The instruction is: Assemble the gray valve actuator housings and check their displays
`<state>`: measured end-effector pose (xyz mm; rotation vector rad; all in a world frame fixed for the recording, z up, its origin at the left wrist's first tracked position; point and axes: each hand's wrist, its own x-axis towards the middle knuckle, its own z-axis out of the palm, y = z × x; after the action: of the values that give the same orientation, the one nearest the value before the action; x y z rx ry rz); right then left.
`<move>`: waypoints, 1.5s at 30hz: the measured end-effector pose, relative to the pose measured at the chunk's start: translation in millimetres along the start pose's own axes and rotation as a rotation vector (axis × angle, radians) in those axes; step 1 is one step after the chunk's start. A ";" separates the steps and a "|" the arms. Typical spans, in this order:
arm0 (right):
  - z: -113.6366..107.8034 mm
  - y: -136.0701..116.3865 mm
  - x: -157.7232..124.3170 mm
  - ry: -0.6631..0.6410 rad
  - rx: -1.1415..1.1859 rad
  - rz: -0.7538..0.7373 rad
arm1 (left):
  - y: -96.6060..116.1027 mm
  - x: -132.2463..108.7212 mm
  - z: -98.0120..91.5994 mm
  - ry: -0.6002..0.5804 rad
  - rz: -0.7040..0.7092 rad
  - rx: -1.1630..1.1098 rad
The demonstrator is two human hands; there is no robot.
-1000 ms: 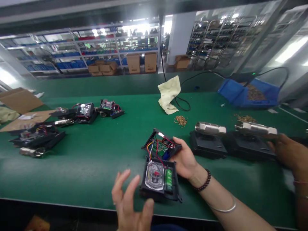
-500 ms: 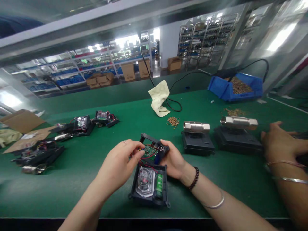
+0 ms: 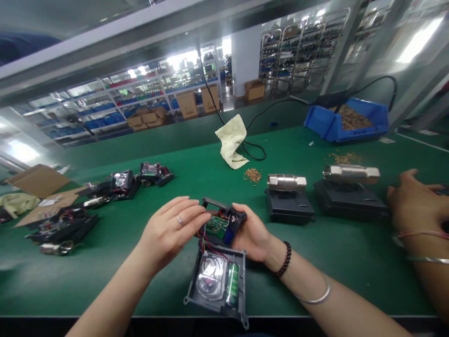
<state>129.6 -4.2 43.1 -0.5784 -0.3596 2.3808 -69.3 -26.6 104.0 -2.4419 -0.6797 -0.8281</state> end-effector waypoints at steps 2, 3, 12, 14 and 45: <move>1.3 0.5 -0.9 -0.005 0.016 0.010 | 5.1 4.7 -0.7 0.013 -0.102 -0.041; 1.6 0.9 -1.2 -0.002 0.021 0.014 | 9.7 7.5 -1.6 0.008 -0.187 -0.083; -1.5 2.5 -2.8 0.011 -0.025 0.034 | 58.0 18.4 -23.8 -0.141 -0.614 -0.687; -0.6 1.9 -2.6 0.027 -0.016 0.029 | 69.9 12.9 -25.7 -0.156 -0.579 -0.650; 3.9 1.5 -6.5 -0.039 -0.038 -0.069 | 118.6 6.4 14.2 0.146 -0.777 0.059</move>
<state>131.4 -10.0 47.9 -0.5290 -0.4362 2.3256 10.2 -107.6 66.2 -2.0132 -1.6046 -1.2195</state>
